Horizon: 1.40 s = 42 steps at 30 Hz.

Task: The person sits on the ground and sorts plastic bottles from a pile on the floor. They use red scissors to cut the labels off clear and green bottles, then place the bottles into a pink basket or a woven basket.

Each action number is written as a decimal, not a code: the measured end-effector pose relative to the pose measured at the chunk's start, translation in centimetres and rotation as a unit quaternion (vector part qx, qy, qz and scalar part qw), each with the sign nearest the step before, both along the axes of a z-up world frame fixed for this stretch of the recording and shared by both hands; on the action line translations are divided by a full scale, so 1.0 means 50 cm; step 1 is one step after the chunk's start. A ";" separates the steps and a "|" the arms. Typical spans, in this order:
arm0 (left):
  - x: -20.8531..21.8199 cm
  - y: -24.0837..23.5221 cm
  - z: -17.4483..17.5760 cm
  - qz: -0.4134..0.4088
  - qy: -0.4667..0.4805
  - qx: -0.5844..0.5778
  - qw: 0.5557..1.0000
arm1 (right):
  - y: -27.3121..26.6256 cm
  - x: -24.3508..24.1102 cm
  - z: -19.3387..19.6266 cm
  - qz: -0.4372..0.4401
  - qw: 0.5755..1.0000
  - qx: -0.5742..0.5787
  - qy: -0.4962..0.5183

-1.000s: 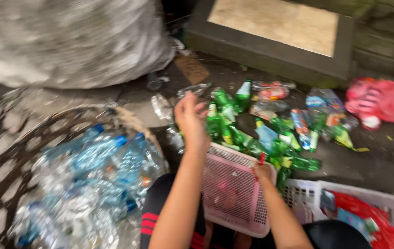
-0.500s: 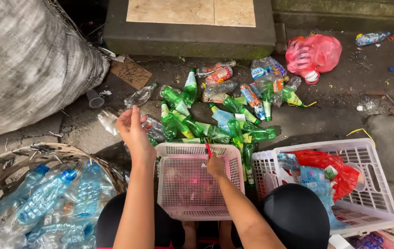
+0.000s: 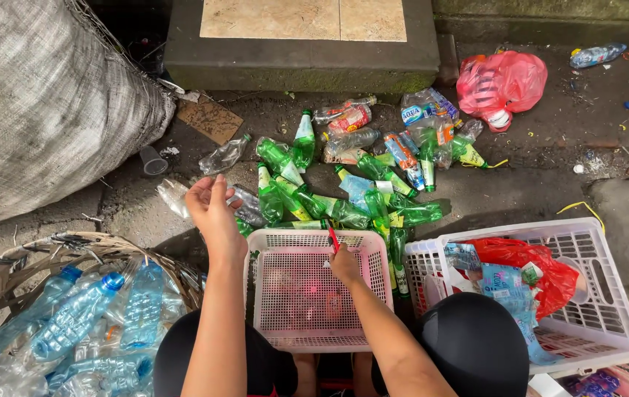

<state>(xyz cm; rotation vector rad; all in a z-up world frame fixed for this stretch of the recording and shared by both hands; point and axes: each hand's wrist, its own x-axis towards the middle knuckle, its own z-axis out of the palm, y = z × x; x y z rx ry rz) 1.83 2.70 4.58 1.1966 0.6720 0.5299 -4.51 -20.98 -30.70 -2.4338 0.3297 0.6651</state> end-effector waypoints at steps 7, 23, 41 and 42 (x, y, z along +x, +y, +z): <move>0.002 0.000 -0.010 -0.005 -0.003 0.008 1.000 | -0.002 -0.002 -0.020 0.005 1.000 0.001 -0.013; -0.014 -0.003 0.039 -0.013 -0.006 0.012 1.000 | 0.010 0.008 0.070 -0.054 0.998 -0.002 -0.027; -0.025 0.009 0.077 0.006 -0.013 -0.021 1.000 | 0.022 0.045 0.087 -0.141 0.989 0.043 -0.018; -0.025 0.011 0.077 0.008 -0.017 -0.026 1.000 | 0.026 0.051 0.098 -0.155 0.986 0.055 -0.012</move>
